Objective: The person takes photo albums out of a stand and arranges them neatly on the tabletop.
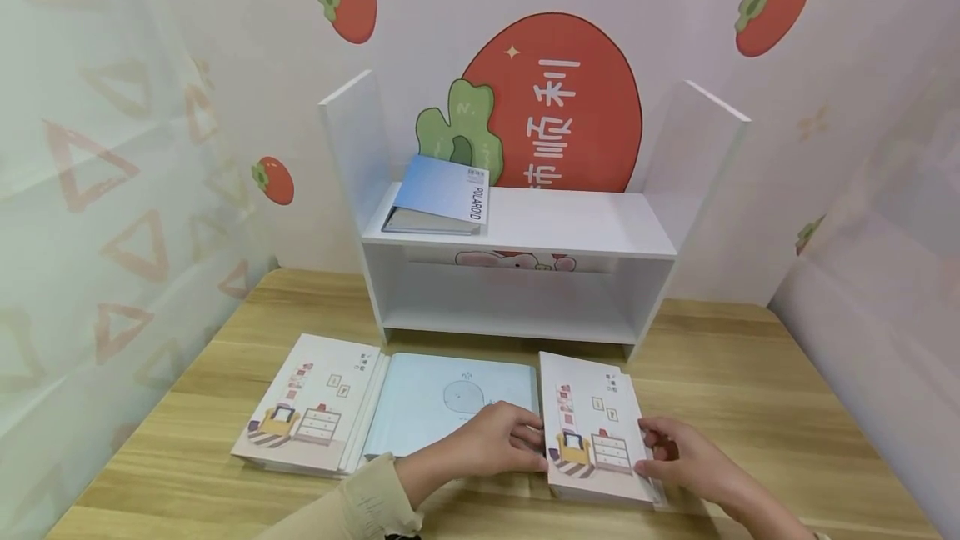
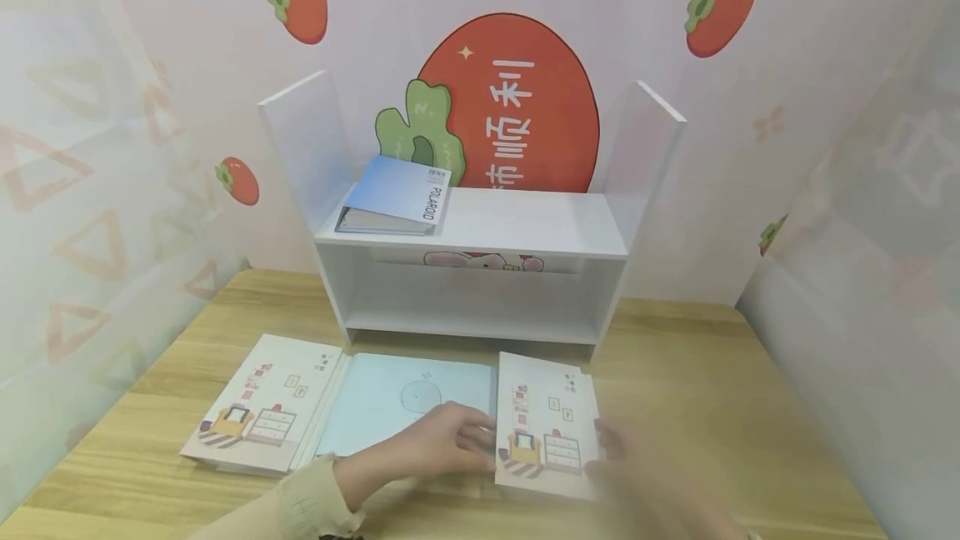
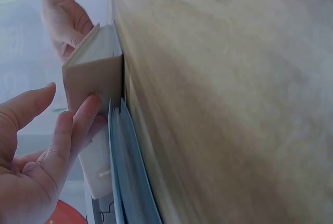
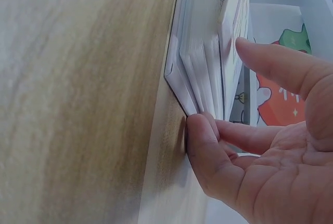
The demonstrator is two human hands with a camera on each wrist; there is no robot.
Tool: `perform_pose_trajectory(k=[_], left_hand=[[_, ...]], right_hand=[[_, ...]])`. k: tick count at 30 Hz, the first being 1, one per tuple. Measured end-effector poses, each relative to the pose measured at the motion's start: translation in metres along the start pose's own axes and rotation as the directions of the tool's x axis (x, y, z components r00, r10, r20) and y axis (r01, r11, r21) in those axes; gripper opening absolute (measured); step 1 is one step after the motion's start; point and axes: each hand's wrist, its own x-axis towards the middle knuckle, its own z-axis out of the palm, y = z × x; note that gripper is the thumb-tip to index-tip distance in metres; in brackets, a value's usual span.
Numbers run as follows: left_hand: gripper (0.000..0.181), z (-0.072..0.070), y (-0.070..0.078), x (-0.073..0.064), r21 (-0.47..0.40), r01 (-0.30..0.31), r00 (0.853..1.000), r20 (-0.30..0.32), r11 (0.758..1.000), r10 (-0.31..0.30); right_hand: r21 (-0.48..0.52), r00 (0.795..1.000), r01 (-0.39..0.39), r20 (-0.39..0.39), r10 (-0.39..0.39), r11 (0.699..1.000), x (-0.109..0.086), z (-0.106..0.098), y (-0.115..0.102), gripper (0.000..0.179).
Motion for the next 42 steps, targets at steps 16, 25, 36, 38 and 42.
perform_pose_trajectory(k=[16, 25, 36, 38, 42], left_hand=[[0.039, -0.047, -0.017, -0.021, 0.045, -0.121, 0.992, -0.042, 0.992, 0.123], [0.034, -0.085, -0.028, -0.035, 0.161, -0.212, 0.963, -0.135, 0.964, 0.234], [0.031, -0.127, -0.015, -0.056, 0.236, -0.248, 0.895, -0.315, 0.940, 0.315], [0.031, -0.131, -0.014, -0.059, 0.225, -0.255, 0.883, -0.341, 0.940, 0.322], [0.030, -0.138, -0.009, -0.064, 0.205, -0.261, 0.854, -0.406, 0.943, 0.325]], right_hand=[[-0.073, 0.990, 0.116, -0.068, -0.121, 0.991, -0.010, -0.020, -0.018, 0.061], [-0.146, 0.970, 0.144, -0.176, -0.169, 0.979, -0.016, -0.046, -0.031, 0.057], [-0.116, 0.924, 0.259, -0.260, -0.281, 0.959, 0.000, -0.046, -0.058, 0.049], [-0.103, 0.913, 0.293, -0.266, -0.310, 0.950, 0.003, -0.045, -0.064, 0.048], [-0.060, 0.909, 0.318, -0.263, -0.323, 0.946, 0.011, -0.042, -0.074, 0.048]])
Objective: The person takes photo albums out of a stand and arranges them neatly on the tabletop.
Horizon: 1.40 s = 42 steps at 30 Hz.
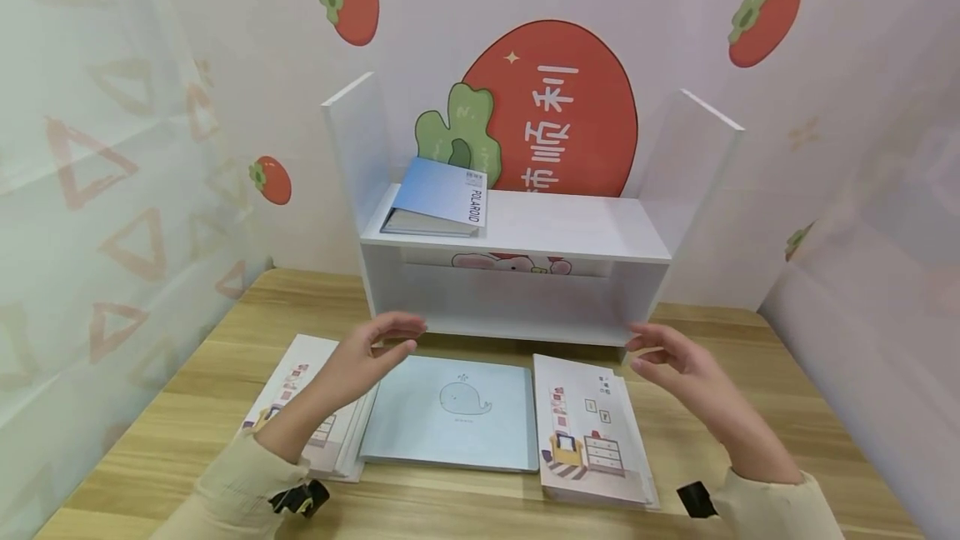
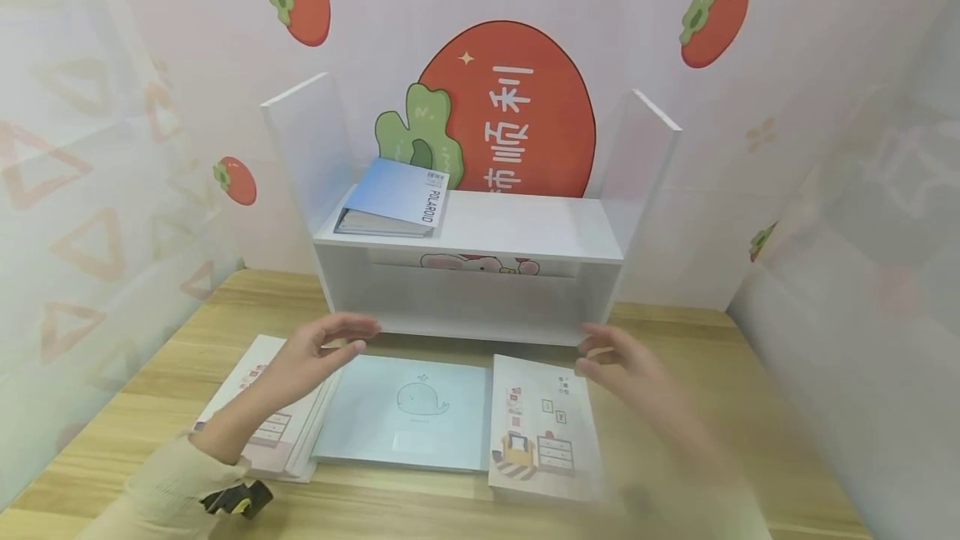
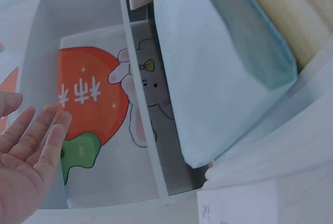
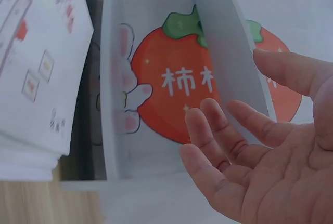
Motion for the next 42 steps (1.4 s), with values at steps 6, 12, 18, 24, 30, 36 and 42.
perform_pose_trajectory(k=[6, 12, 18, 24, 30, 36, 42], left_hand=[[0.029, -0.009, 0.006, 0.008, -0.017, -0.047, 0.997, -0.063, 0.999, 0.046], [0.030, -0.019, 0.012, 0.018, -0.012, -0.085, 0.988, -0.132, 0.996, 0.083], [0.029, -0.033, 0.022, 0.025, -0.024, -0.131, 0.961, -0.247, 0.991, 0.121], [0.026, -0.042, 0.030, 0.031, -0.041, -0.171, 0.916, -0.376, 0.984, 0.143], [0.028, -0.045, 0.037, 0.042, -0.022, -0.190, 0.872, -0.464, 0.982, 0.158], [0.031, -0.048, 0.041, 0.050, 0.008, -0.182, 0.853, -0.496, 0.983, 0.161], [0.034, -0.049, 0.046, 0.057, 0.037, -0.169, 0.847, -0.505, 0.985, 0.165]], right_hand=[[0.048, 1.000, -0.019, 0.017, 0.018, 0.999, 0.015, 0.009, -0.010, 0.050], [0.037, 0.999, 0.010, 0.030, -0.011, 0.999, 0.029, 0.015, -0.028, 0.048], [0.047, 0.998, 0.051, 0.024, -0.052, 0.998, 0.045, 0.017, -0.048, 0.047], [0.089, 0.998, 0.057, 0.014, -0.058, 0.994, 0.059, 0.021, -0.064, 0.046], [0.163, 0.999, 0.048, -0.023, -0.045, 0.985, 0.073, 0.027, -0.075, 0.042], [0.232, 0.997, 0.049, -0.065, -0.035, 0.972, 0.088, 0.029, -0.086, 0.042], [0.244, 0.994, 0.074, -0.095, -0.052, 0.967, 0.101, 0.030, -0.095, 0.044]])
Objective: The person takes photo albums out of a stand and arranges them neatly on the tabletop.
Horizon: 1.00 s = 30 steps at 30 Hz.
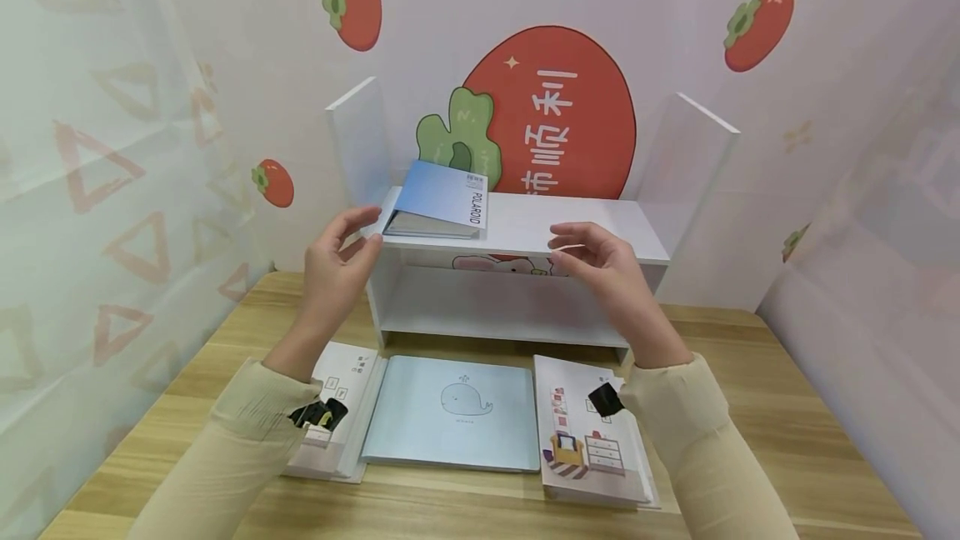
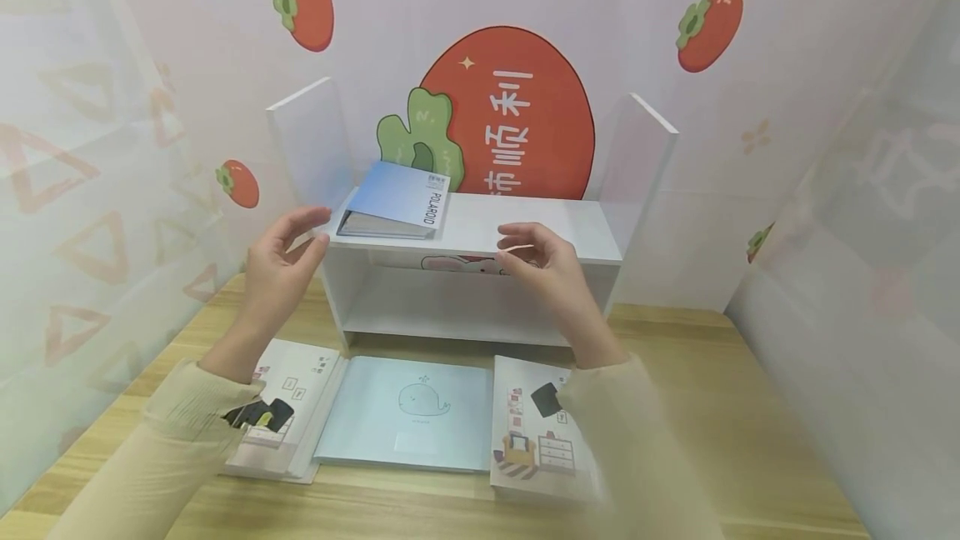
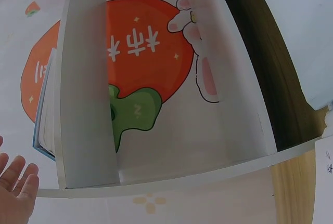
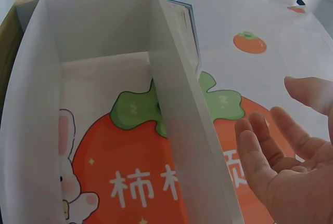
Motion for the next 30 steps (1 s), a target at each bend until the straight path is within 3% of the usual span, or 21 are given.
perform_pose_trajectory(k=[5, 13, 20, 30], left_hand=[[0.035, 0.002, -0.003, 0.006, -0.006, -0.005, 1.000, 0.009, 1.000, 0.005], [0.039, 0.007, -0.002, 0.011, -0.026, 0.016, 0.999, 0.037, 1.000, -0.015], [0.048, 0.015, -0.001, 0.018, -0.020, 0.032, 0.998, 0.058, 0.999, -0.031], [0.052, 0.025, 0.001, 0.025, 0.097, 0.026, 0.997, 0.070, 0.995, -0.033]], right_hand=[[0.000, 1.000, 0.019, 0.008, -0.019, 1.000, 0.011, 0.006, -0.008, 0.044], [-0.048, 0.997, -0.029, 0.071, 0.032, 0.998, 0.032, 0.016, -0.015, 0.048], [-0.064, 0.994, -0.025, 0.102, 0.032, 0.998, 0.045, 0.025, -0.015, 0.047], [-0.139, 0.992, 0.046, 0.125, -0.029, 0.989, 0.060, 0.029, -0.011, 0.047]])
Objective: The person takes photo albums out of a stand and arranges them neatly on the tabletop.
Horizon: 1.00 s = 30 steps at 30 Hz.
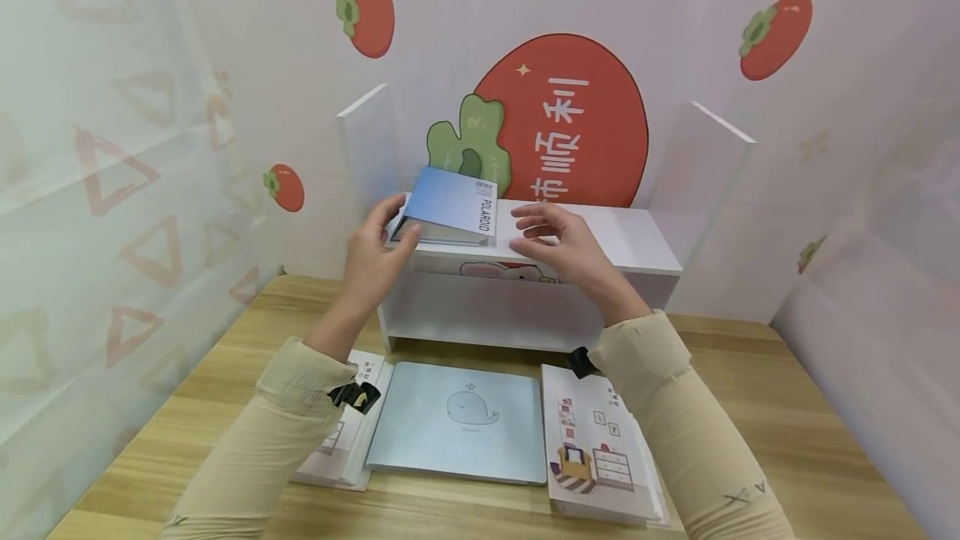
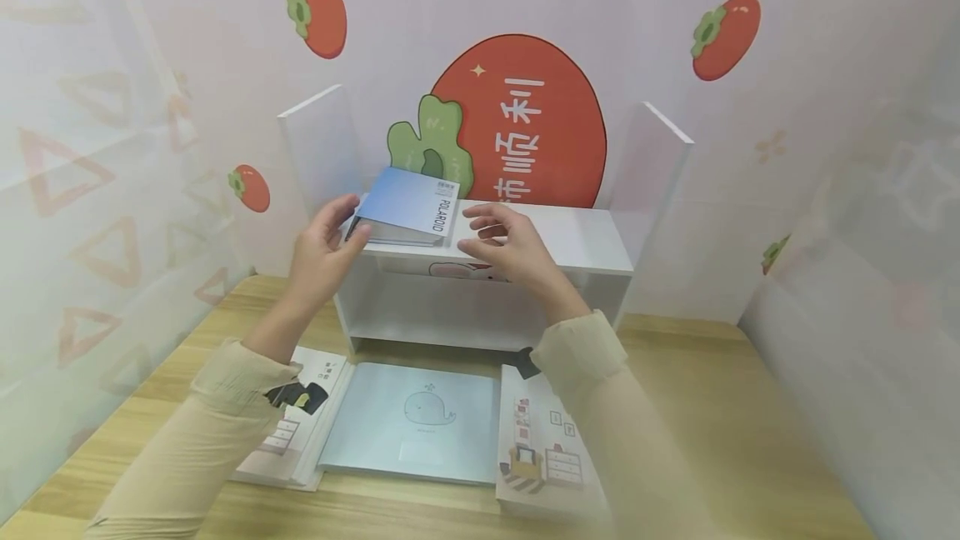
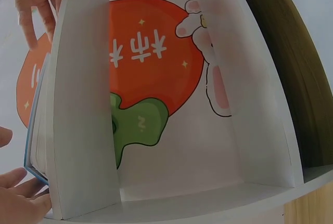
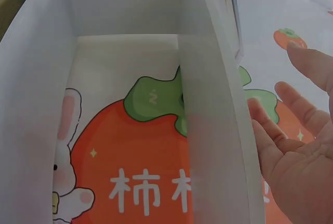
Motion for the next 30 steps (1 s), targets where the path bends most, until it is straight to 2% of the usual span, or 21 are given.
perform_pose_trajectory(k=[5, 12, 21, 30], left_hand=[[0.054, 0.004, -0.001, 0.004, 0.044, -0.005, 1.000, -0.005, 0.999, 0.005], [0.055, 0.005, -0.001, 0.006, 0.059, 0.024, 1.000, 0.006, 0.998, -0.024], [0.051, 0.005, -0.001, 0.005, 0.088, 0.054, 0.998, 0.029, 0.995, -0.057], [0.048, 0.007, 0.000, 0.002, 0.093, 0.070, 0.997, 0.018, 0.993, -0.072]], right_hand=[[-0.076, 1.000, 0.004, 0.014, -0.003, 0.997, 0.008, 0.003, 0.001, 0.047], [-0.139, 0.999, -0.009, 0.047, 0.016, 0.990, 0.016, 0.007, 0.000, 0.047], [-0.105, 0.997, 0.024, 0.078, -0.016, 0.994, 0.023, 0.011, 0.000, 0.044], [-0.110, 0.996, 0.011, 0.087, -0.001, 0.994, 0.024, 0.011, -0.001, 0.042]])
